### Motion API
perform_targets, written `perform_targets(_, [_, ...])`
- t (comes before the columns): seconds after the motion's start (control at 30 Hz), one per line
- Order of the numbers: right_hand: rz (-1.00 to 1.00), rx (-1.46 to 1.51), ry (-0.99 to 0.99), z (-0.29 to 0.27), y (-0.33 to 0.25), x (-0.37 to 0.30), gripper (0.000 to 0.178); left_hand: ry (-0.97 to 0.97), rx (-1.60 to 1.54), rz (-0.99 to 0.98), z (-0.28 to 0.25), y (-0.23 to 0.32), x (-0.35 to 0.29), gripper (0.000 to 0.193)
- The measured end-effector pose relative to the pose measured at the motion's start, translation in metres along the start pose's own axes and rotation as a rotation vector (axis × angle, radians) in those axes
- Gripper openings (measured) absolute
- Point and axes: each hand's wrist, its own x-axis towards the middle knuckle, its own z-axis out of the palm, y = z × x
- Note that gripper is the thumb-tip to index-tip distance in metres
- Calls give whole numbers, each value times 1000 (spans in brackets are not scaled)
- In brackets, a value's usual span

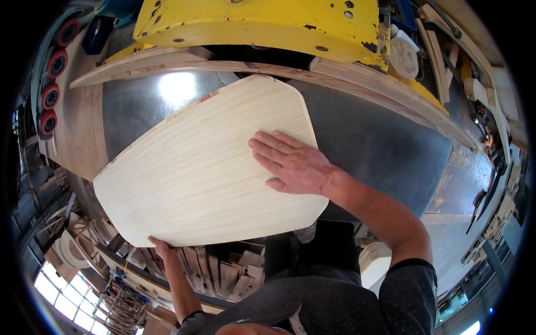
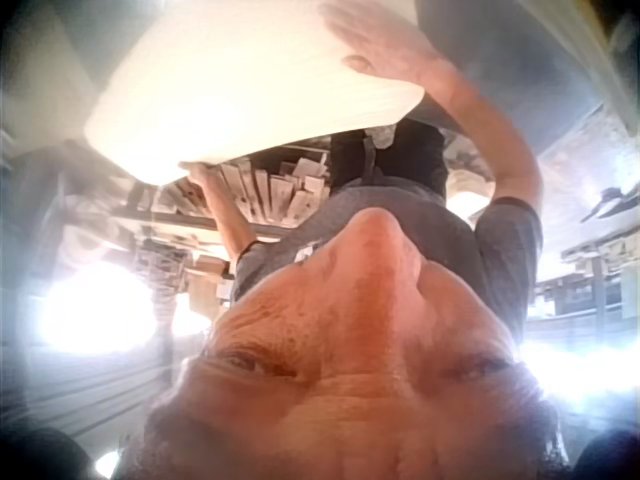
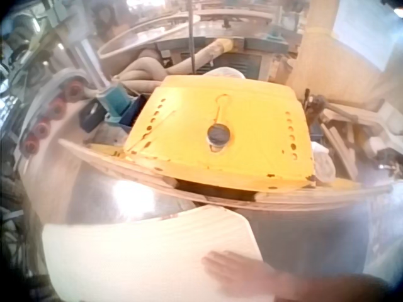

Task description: The person assembles a wooden chair seat by hammering a frame onto a base and then attaching a white seat panel. They use a hammer to secure the components and a nail gun to fasten the seat panel to the frame. The person flips the assembly to check the fit and alignment of the parts.

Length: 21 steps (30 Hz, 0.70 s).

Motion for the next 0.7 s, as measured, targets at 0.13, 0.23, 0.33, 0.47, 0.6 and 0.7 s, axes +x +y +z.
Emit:
perform_targets(0.13, [-10, -12, -2, -2, 3, -2, 68, 24, 14, -22, 6, 0, -20, 85])
perform_targets(0.23, [-16, -20, 2, -3, 3, -2, 67, 31, 7, -31, 0, -5, -23, 85])
perform_targets(0.33, [51, -116, 2, -1, -5, -1, 67, 37, -21, -15, 3, -8, -30, 86])
perform_targets(0.47, [263, -140, 50, 8, -36, 9, 68, 26, -39, -22, 4, -6, -34, 87])
perform_targets(0.6, [271, -77, 97, 13, -37, 11, 69, 29, -34, -8, 1, -8, -32, 87])
perform_targets(0.7, [256, -95, 98, 12, -35, 10, 70, 36, -39, 2, 0, -11, -31, 87])
